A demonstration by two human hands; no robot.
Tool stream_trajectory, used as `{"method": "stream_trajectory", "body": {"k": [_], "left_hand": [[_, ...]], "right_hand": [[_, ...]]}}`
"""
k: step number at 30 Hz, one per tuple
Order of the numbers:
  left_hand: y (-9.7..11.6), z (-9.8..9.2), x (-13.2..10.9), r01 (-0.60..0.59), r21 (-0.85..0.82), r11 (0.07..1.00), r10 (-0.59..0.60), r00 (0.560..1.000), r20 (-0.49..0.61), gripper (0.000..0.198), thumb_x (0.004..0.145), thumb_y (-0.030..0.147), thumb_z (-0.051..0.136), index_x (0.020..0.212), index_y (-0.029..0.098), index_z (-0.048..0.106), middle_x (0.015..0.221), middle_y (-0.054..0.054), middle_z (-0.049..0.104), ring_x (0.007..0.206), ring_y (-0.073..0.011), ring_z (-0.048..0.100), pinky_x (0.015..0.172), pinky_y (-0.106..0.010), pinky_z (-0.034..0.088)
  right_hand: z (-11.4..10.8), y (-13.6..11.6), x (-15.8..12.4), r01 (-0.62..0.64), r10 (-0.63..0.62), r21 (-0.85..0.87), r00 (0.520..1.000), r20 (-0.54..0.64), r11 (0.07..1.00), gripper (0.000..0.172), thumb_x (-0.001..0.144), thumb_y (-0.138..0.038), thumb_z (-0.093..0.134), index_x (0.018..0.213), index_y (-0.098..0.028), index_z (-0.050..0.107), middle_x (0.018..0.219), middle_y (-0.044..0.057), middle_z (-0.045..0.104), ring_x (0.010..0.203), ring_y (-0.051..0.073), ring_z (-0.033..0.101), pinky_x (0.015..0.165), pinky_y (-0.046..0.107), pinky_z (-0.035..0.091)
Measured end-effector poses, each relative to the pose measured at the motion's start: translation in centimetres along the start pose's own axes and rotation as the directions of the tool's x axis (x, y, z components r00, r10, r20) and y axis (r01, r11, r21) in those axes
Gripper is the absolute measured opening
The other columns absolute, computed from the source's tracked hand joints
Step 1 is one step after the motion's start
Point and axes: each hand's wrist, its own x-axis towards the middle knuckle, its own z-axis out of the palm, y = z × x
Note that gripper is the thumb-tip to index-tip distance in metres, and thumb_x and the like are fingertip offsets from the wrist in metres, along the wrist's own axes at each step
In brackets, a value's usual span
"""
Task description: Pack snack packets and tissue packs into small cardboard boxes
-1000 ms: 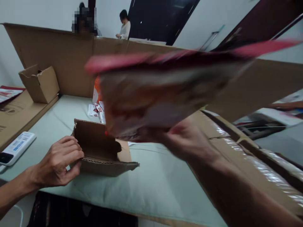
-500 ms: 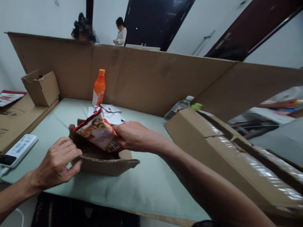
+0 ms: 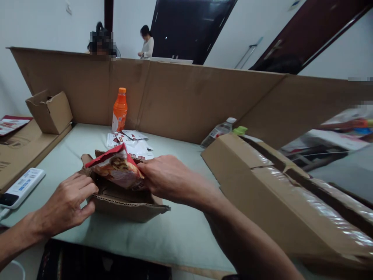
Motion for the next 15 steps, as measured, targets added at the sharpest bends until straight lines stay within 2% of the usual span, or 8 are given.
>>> {"method": "stream_trajectory", "body": {"k": [3,6,8,10,12,13,15], "left_hand": [[0.0,0.1,0.0,0.003,0.022,1.0,-0.002,1.0,-0.003,0.017,0.089,0.005,0.049,0.085,0.018,0.059,0.075,-0.002,0.062,0.072,-0.0206,0.06,0.07,-0.036,0.048],[0.2,-0.1,0.1,0.016,0.021,1.0,-0.016,1.0,0.017,0.017,0.087,0.005,0.05,0.084,0.018,0.058,0.078,-0.003,0.065,0.075,-0.0214,0.062,0.072,-0.037,0.05],[0.4,-0.4,0.1,0.034,0.002,0.999,-0.034,0.998,0.061,0.017,0.085,0.004,0.05,0.085,0.018,0.059,0.091,-0.007,0.069,0.086,-0.0234,0.066,0.078,-0.038,0.052],[0.5,-0.8,0.4,0.042,-0.002,0.999,-0.041,0.99,0.137,0.023,0.083,0.007,0.053,0.099,0.018,0.064,0.116,-0.012,0.071,0.106,-0.0278,0.067,0.09,-0.041,0.054],[0.4,-1.2,0.9,0.026,0.022,0.999,-0.031,0.967,0.252,0.045,0.08,0.011,0.058,0.124,0.017,0.062,0.138,-0.017,0.064,0.124,-0.0331,0.063,0.099,-0.047,0.053],[0.3,-1.4,1.3,0.011,0.028,1.0,-0.02,0.945,0.327,0.056,0.078,0.013,0.061,0.134,0.017,0.059,0.142,-0.017,0.063,0.126,-0.0345,0.062,0.101,-0.048,0.052],[-0.1,-1.7,2.5,0.004,0.02,1.0,-0.013,0.889,0.457,0.059,0.075,0.016,0.066,0.134,0.021,0.062,0.133,-0.013,0.07,0.119,-0.032,0.067,0.098,-0.044,0.054]], "right_hand": [[0.2,-0.4,0.0,-0.057,0.058,-0.045,0.998,0.019,0.997,0.022,0.092,-0.017,0.056,0.092,-0.015,0.079,0.089,0.015,0.08,0.076,0.025,0.073,0.058,0.03,0.035],[1.8,-1.6,1.9,0.068,-0.06,-0.06,0.99,0.126,0.996,0.026,0.091,-0.013,0.056,0.099,-0.012,0.081,0.09,0.018,0.08,0.084,0.028,0.076,0.067,0.032,0.047],[2.9,-2.5,3.4,0.169,-0.16,-0.028,0.967,0.198,0.985,0.028,0.093,-0.014,0.056,0.107,-0.011,0.081,0.096,0.019,0.08,0.09,0.028,0.077,0.072,0.033,0.052],[3.5,-3.2,4.4,0.225,-0.22,0.004,0.95,0.22,0.974,0.031,0.097,-0.016,0.053,0.113,-0.012,0.08,0.103,0.018,0.081,0.095,0.027,0.077,0.075,0.032,0.053],[3.6,-3.5,4.6,0.241,-0.24,0.022,0.948,0.208,0.97,0.032,0.1,-0.017,0.051,0.114,-0.012,0.079,0.106,0.018,0.08,0.097,0.027,0.077,0.077,0.032,0.054],[3.5,-3.4,4.4,0.246,-0.249,0.042,0.947,0.205,0.968,0.032,0.101,-0.021,0.052,0.113,-0.012,0.079,0.106,0.018,0.08,0.097,0.027,0.077,0.077,0.033,0.054],[3.2,-2.8,3.5,0.258,-0.277,0.122,0.944,0.179,0.958,0.032,0.102,-0.03,0.054,0.106,-0.012,0.081,0.101,0.016,0.081,0.094,0.028,0.077,0.078,0.034,0.054]]}}
